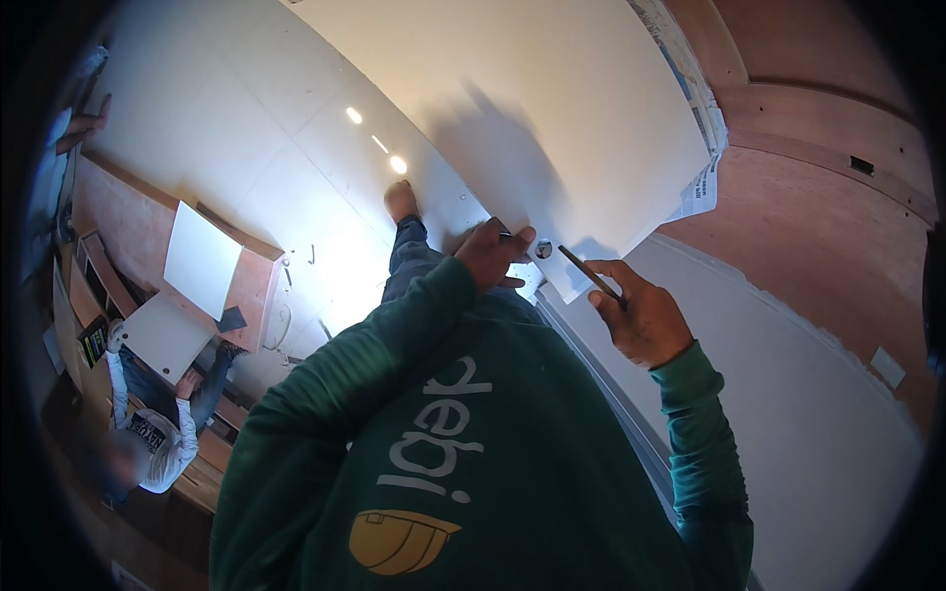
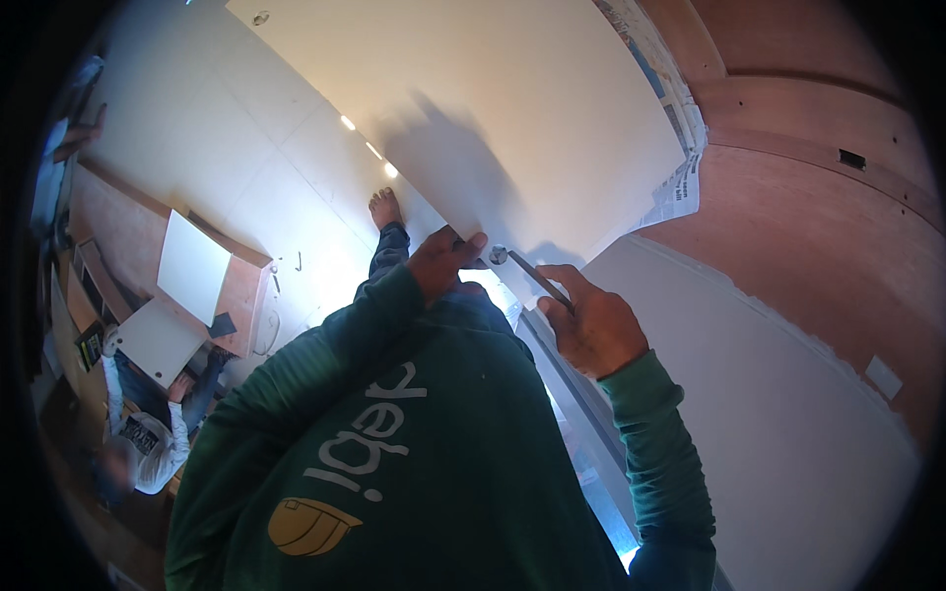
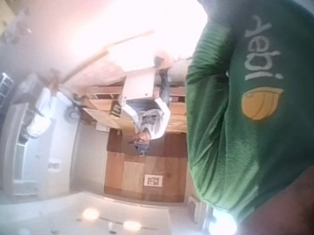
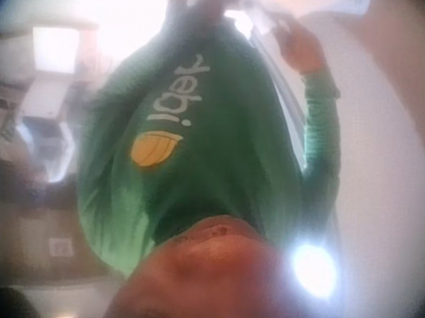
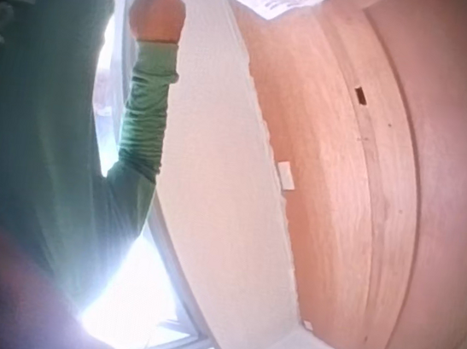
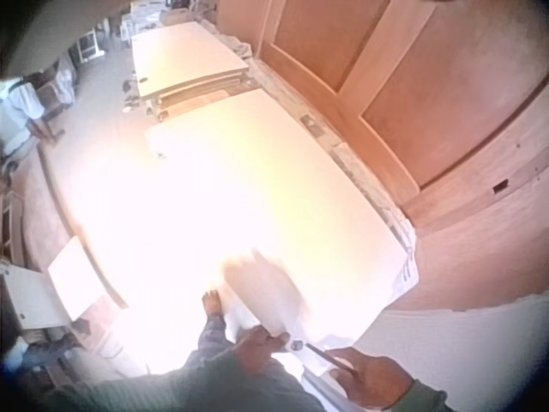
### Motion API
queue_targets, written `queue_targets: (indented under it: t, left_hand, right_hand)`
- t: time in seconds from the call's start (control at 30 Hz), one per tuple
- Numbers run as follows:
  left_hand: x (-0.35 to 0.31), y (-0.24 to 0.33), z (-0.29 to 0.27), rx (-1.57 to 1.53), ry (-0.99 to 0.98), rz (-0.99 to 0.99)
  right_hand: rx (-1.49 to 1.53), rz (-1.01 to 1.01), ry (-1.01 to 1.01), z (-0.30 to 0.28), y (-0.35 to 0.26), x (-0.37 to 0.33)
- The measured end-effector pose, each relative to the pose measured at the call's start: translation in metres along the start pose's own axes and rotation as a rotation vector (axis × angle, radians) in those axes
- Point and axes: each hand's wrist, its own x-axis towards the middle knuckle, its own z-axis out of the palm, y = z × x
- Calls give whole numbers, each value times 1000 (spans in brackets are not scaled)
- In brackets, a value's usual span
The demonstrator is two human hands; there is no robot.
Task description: The person installs a white cabinet door onto a wall-mounted cabinet frame. They use a screwdriver to tighten screws into the door's mounting points, securing it in place. The person adjusts the door's position and continues fastening it.
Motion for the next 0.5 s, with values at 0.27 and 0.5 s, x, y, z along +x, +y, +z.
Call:
queue_targets:
  t: [0.27, 0.5]
  left_hand:
    - [-1, 1, -2, -63, -28, -58]
    - [-6, 4, 3, -84, 27, -43]
  right_hand:
    - [-91, 5, 98, 36, 23, -2]
    - [-305, -40, 69, 38, -5, 5]
